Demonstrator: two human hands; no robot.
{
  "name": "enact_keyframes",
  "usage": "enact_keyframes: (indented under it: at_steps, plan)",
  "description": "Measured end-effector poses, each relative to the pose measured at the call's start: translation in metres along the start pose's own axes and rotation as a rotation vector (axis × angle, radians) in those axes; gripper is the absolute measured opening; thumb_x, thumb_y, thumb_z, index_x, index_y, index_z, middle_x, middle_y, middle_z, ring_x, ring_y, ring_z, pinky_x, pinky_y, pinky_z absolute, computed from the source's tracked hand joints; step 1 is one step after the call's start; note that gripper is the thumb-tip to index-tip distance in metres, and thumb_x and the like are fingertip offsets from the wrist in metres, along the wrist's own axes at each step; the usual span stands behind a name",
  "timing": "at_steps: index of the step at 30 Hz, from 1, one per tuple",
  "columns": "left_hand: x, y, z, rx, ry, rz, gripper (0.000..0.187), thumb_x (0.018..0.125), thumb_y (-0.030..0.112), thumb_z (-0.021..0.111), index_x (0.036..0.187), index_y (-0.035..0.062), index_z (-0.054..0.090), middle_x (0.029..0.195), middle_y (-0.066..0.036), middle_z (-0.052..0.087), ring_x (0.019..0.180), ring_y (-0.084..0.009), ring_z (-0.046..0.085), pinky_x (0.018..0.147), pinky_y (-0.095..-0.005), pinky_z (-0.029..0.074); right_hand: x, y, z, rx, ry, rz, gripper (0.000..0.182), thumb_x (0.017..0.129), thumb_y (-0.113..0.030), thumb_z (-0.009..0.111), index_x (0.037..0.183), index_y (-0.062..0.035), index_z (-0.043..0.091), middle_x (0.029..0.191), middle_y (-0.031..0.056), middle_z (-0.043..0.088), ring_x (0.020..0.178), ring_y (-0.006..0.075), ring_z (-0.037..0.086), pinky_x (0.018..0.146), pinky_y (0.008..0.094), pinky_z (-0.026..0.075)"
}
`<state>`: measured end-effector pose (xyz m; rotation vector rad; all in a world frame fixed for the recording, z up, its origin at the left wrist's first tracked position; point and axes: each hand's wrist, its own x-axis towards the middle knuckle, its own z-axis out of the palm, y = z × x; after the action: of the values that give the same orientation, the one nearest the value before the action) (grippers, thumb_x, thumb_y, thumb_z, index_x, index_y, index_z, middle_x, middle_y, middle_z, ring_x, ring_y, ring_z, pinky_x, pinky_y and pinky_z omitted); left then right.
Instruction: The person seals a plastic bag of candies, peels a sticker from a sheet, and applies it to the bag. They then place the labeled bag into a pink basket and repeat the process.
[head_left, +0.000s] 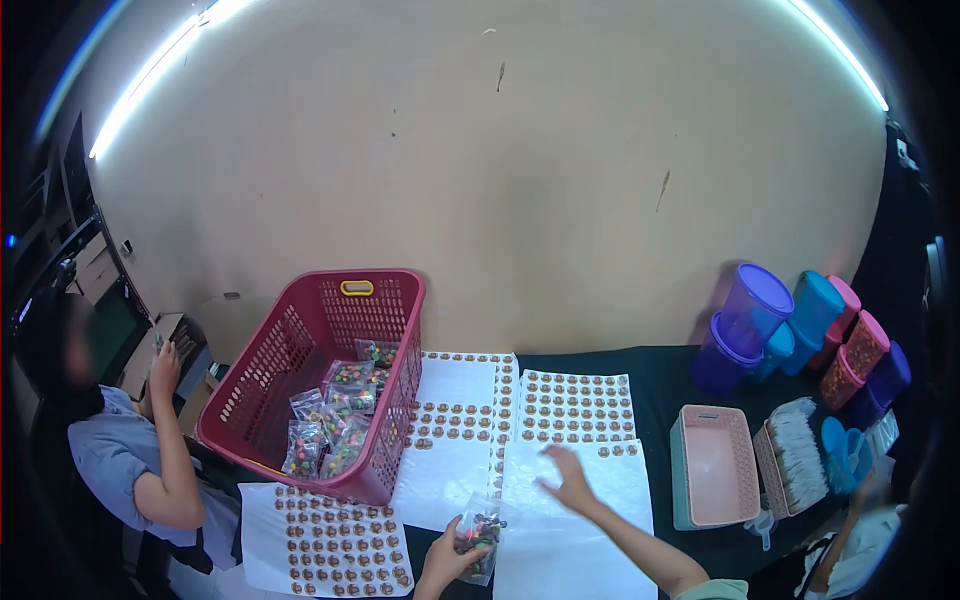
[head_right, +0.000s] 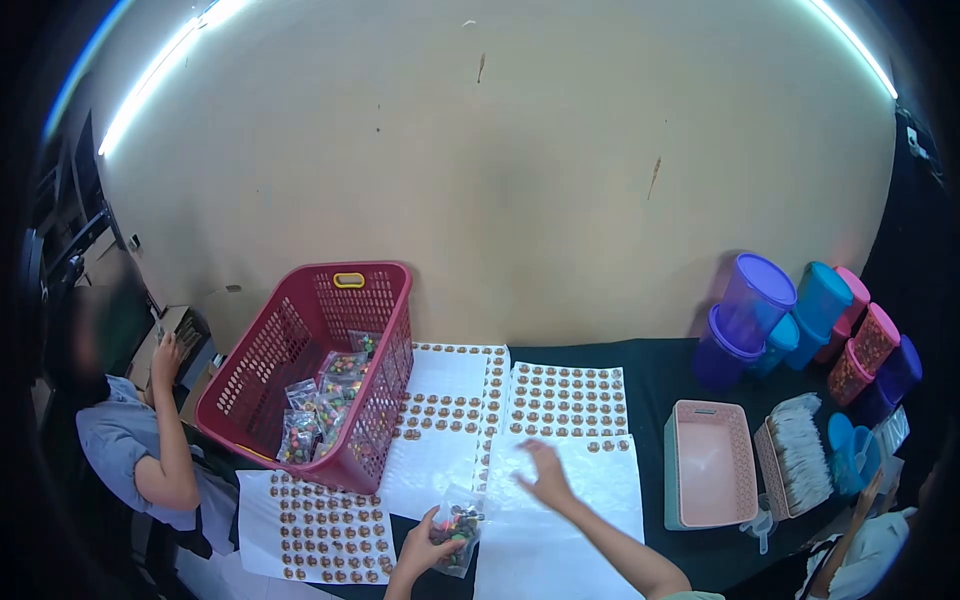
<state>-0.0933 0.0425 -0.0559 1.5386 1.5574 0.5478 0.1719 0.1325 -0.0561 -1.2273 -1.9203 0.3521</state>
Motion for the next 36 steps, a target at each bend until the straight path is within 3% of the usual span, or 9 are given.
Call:
enact_keyframes:
  at_steps: [2,6,17,21,24,26,27,28,36]
  plan:
    - [-0.005,-0.015,0.003,-0.052,0.050,0.010,0.089,0.059,0.041,0.076,0.125,-0.0008,0.035,0.082,-0.017,0.062,0.074,-0.0222,0.062,0.066,-0.0308,0.048,-0.003,0.078,0.008,-0.068,0.099,0.272,0.051,0.065,-0.016,0.069,0.110,-0.0018,0.048,0.112,0.0173,0.048,0.110,0.0326,0.042,0.091,0.0368,0.033]
    - [-0.015,-0.009,0.000,-0.149,0.120,0.030,0.076,0.060,0.036,0.076,0.117,-0.0015,0.044,0.080,-0.014,0.062,0.071,-0.0159,0.060,0.063,-0.0269,0.048,-0.044,0.208,0.037,-0.470,0.252,0.726,0.028,0.073,-0.005,0.054,0.100,-0.0009,0.050,0.108,0.0207,0.045,0.109,0.0365,0.040,0.087,0.0424,0.037]
    - [-0.009,0.008,-0.006,-0.034,0.095,0.045,0.072,0.064,0.037,0.074,0.118,0.0014,0.044,0.089,-0.017,0.060,0.083,-0.0223,0.060,0.071,-0.0297,0.047,-0.061,0.188,0.025,-0.506,0.022,0.665,0.028,0.066,-0.002,0.057,0.094,-0.0043,0.054,0.101,0.0109,0.050,0.103,0.0305,0.044,0.080,0.0404,0.041]
    - [-0.007,0.005,-0.003,-0.011,0.091,0.051,0.073,0.064,0.040,0.073,0.119,0.0016,0.044,0.088,-0.016,0.060,0.082,-0.0224,0.060,0.072,-0.0298,0.047,-0.055,0.199,0.026,-0.339,0.171,0.845,0.029,0.064,-0.006,0.062,0.093,-0.0077,0.055,0.097,0.0085,0.052,0.100,0.0276,0.047,0.078,0.0393,0.043]
    - [-0.007,-0.001,-0.001,0.006,0.075,0.098,0.067,0.067,0.030,0.074,0.116,-0.0003,0.041,0.087,-0.016,0.059,0.078,-0.0203,0.060,0.066,-0.0287,0.048,-0.046,0.218,0.033,-0.228,0.307,1.042,0.025,0.065,-0.009,0.064,0.089,-0.0090,0.057,0.095,0.0091,0.053,0.095,0.0273,0.050,0.077,0.0393,0.044]
    - [-0.002,-0.021,0.010,-0.148,0.204,0.247,0.047,0.072,0.029,0.068,0.107,0.0025,0.051,0.080,-0.015,0.060,0.072,-0.0209,0.059,0.064,-0.0308,0.047,-0.043,0.228,0.035,-0.164,0.329,1.145,0.022,0.066,-0.010,0.064,0.087,-0.0093,0.058,0.094,0.0095,0.054,0.093,0.0274,0.052,0.076,0.0394,0.044]
    - [-0.001,-0.020,0.005,-0.083,0.123,0.156,0.066,0.066,0.031,0.072,0.119,0.0052,0.043,0.090,-0.017,0.060,0.082,-0.0248,0.060,0.071,-0.0327,0.048,-0.042,0.229,0.036,-0.191,0.288,1.161,0.019,0.067,-0.010,0.063,0.085,-0.0093,0.058,0.093,0.0101,0.055,0.091,0.0276,0.053,0.076,0.0395,0.044]
    - [-0.002,-0.017,0.003,-0.082,0.131,0.155,0.066,0.066,0.031,0.072,0.119,0.0052,0.043,0.090,-0.017,0.060,0.082,-0.0248,0.060,0.071,-0.0327,0.048,-0.040,0.230,0.037,-0.220,0.249,1.177,0.015,0.068,-0.011,0.063,0.082,-0.0093,0.058,0.093,0.0107,0.055,0.089,0.0278,0.054,0.076,0.0396,0.044]
    - [-0.007,-0.009,0.005,-0.282,0.147,0.076,0.055,0.066,0.029,0.073,0.105,0.0029,0.045,0.087,-0.013,0.061,0.080,-0.0208,0.060,0.067,-0.0333,0.049,-0.049,0.207,0.039,-0.403,0.366,0.912,0.008,0.069,-0.003,0.056,0.073,-0.0088,0.054,0.088,0.0100,0.051,0.089,0.0287,0.049,0.075,0.0407,0.043]
